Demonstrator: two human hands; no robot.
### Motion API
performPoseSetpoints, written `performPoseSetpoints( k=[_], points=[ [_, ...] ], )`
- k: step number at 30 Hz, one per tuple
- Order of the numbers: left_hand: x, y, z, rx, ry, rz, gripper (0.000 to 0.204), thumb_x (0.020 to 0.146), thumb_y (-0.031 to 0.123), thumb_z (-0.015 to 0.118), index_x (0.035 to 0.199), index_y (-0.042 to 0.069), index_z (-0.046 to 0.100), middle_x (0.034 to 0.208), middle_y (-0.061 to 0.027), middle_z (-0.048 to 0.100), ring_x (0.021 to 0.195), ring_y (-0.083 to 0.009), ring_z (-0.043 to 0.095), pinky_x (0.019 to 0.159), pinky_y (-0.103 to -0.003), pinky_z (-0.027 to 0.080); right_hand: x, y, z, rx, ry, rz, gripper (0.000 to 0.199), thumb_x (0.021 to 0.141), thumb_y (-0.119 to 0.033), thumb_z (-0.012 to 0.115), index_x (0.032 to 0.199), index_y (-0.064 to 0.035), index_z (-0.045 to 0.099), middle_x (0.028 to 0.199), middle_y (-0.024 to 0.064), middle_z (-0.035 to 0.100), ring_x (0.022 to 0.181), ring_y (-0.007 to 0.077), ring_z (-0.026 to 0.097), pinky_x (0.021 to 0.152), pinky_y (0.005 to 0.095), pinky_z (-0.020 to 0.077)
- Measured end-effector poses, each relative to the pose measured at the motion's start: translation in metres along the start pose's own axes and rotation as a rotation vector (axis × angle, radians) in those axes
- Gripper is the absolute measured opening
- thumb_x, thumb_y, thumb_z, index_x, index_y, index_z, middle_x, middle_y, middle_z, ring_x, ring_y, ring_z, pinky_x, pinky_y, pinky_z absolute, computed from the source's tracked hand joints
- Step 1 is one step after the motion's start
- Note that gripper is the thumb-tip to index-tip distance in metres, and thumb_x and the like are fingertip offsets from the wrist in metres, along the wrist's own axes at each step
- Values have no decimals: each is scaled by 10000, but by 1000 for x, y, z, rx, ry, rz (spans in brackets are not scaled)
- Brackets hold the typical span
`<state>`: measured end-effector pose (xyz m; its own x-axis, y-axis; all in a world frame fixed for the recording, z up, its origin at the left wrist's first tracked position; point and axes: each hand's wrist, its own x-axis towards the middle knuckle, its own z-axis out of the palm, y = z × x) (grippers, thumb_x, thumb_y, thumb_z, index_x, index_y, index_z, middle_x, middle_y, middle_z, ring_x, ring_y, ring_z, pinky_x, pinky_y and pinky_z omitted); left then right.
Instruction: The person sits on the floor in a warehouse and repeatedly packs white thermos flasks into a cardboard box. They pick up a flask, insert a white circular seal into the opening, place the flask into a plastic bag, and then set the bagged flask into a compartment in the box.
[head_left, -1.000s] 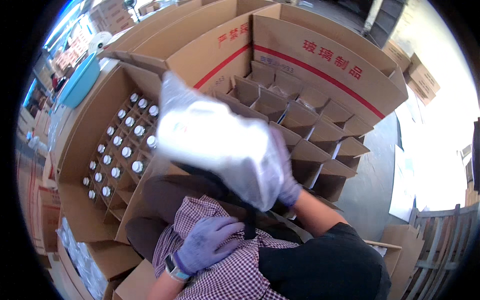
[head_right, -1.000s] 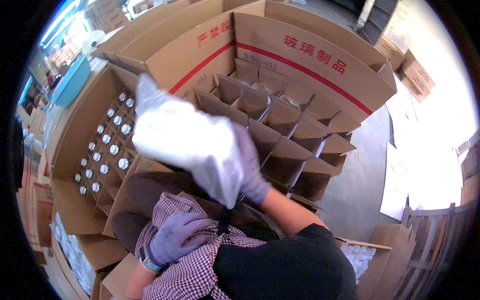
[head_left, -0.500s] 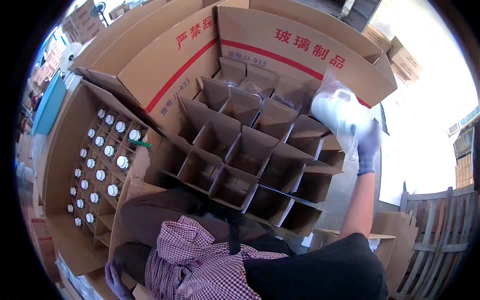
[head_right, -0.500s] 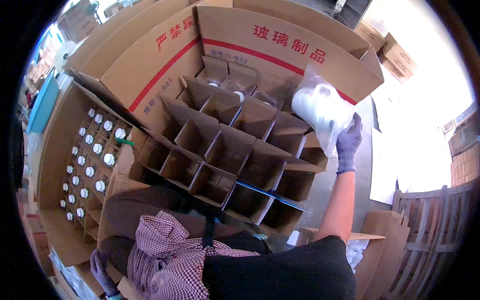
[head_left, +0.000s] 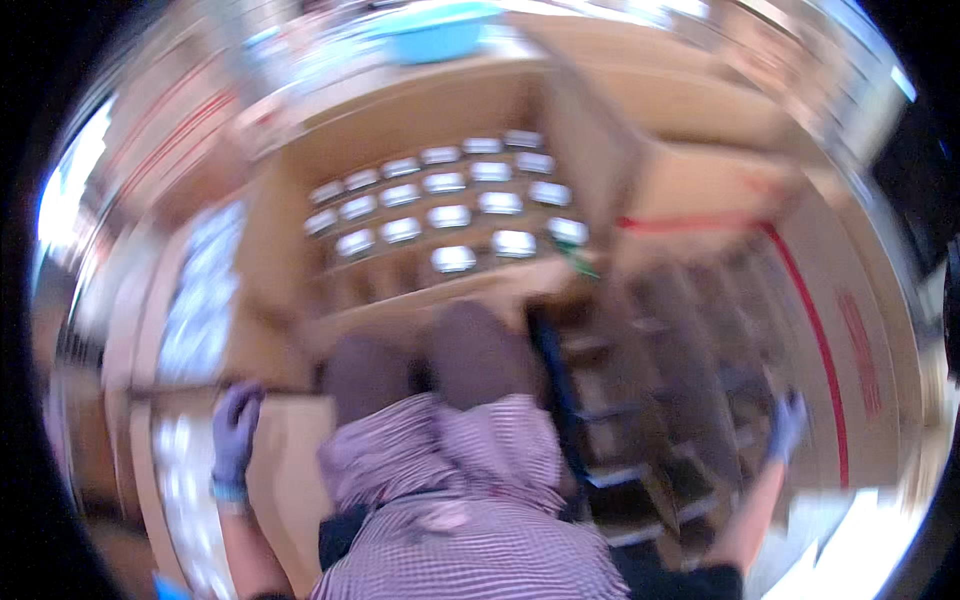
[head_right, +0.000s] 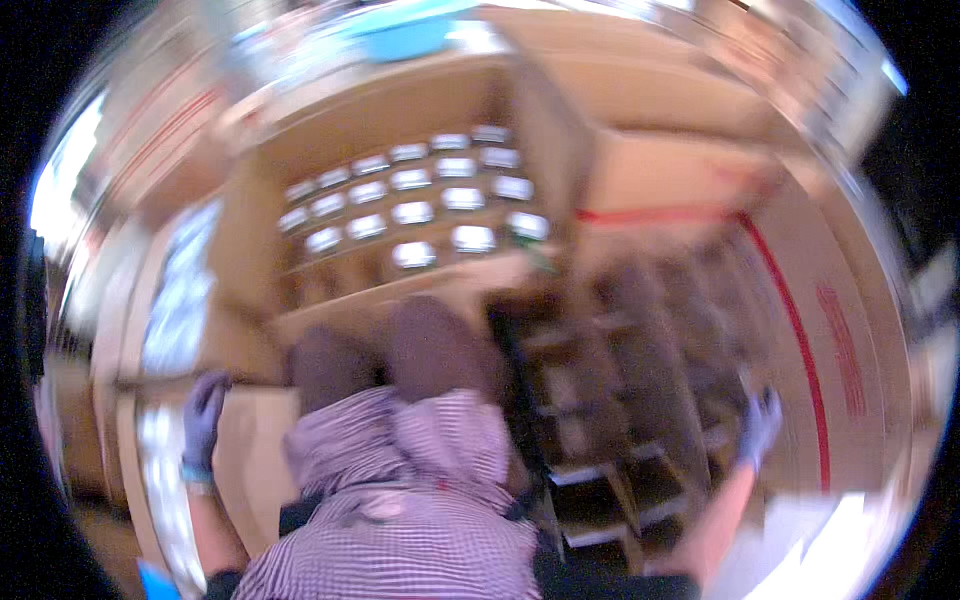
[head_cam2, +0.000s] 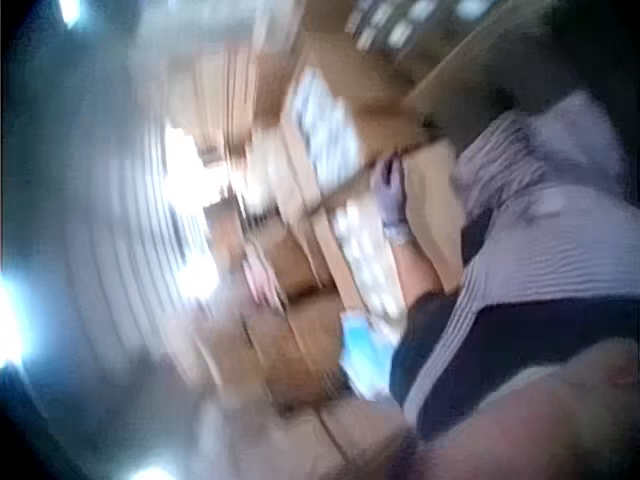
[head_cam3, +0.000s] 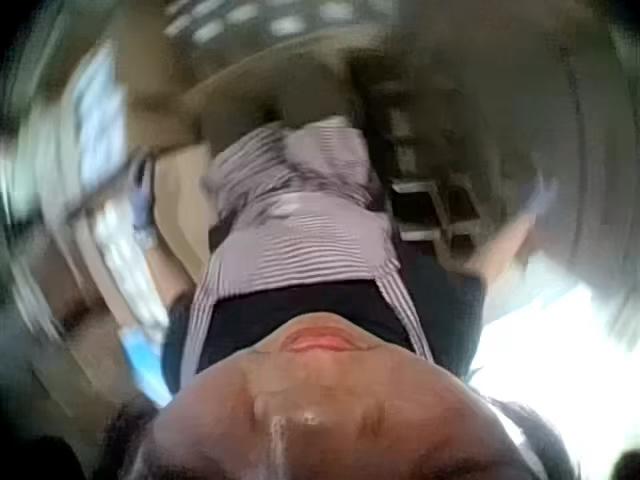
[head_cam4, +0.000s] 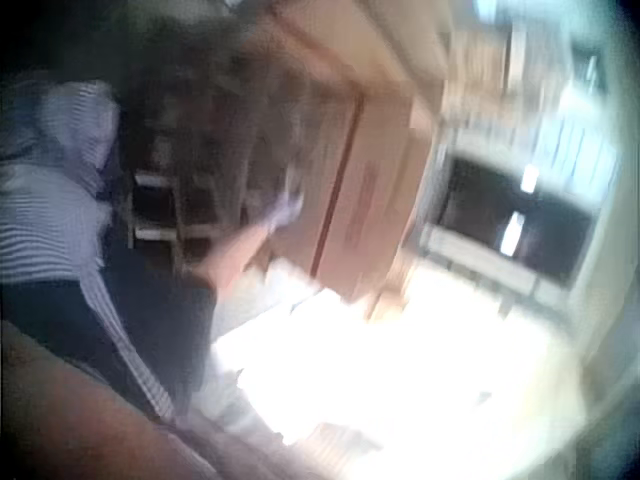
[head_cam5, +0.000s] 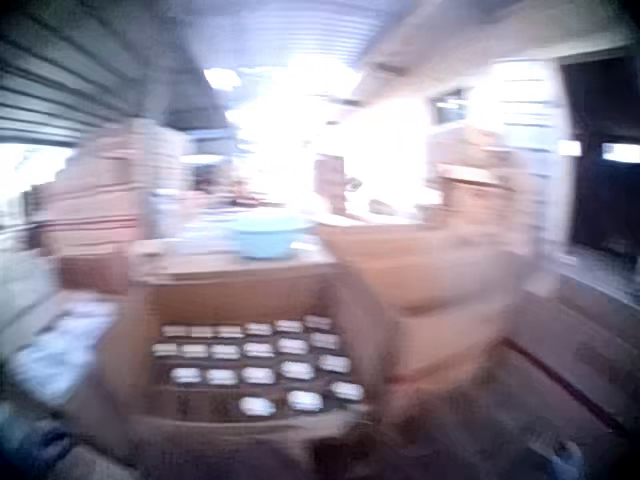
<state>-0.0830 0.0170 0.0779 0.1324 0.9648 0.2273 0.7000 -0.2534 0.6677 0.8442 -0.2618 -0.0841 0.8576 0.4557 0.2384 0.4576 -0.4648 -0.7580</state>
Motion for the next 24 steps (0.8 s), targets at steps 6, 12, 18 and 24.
performPoseSetpoints(
  k=[6, 12, 18, 24],
  points=[
    [-152, -60, -204, 539, 480, -498, 439, 929, 390, 657, 1175, 29, 699, 1110, -193, 718, 1004, -301, 695, 914, -386, 530, -34, -128, 112, 138, -193, -206, 438, 963, -326, 686, 1216, 31, 666, 1170, 232, 688, 1058, 343, 646, 951, 448, 512],
    [-341, -102, -239, 631, 283, -1223, 759, 775, 674, 708, 1232, 70, 673, 1139, -215, 708, 1087, -360, 666, 976, -423, 492, -102, -315, 198, 54, -443, -583, 415, 951, -279, 712, 1208, 43, 663, 1144, 220, 696, 1044, 326, 654, 935, 421, 525],
    [-401, -143, -199, 676, 49, -1438, 1032, 558, 574, 853, 1391, 54, 536, 1356, -261, 591, 1254, -411, 576, 1063, -450, 470, -111, -389, 220, 29, -536, -875, 408, 936, -243, 737, 1205, 53, 661, 1131, 213, 701, 1015, 318, 664, 913, 410, 538],
    [-421, -133, -180, 642, 466, -1123, 1041, 459, 337, 924, 1384, 86, 518, 1270, -206, 623, 1233, -385, 570, 1058, -454, 477, -119, -396, 275, 114, -858, -884, 402, 1009, -55, 554, 1400, 24, 498, 1359, 149, 571, 1264, 252, 538, 1074, 365, 435]
  ],
)
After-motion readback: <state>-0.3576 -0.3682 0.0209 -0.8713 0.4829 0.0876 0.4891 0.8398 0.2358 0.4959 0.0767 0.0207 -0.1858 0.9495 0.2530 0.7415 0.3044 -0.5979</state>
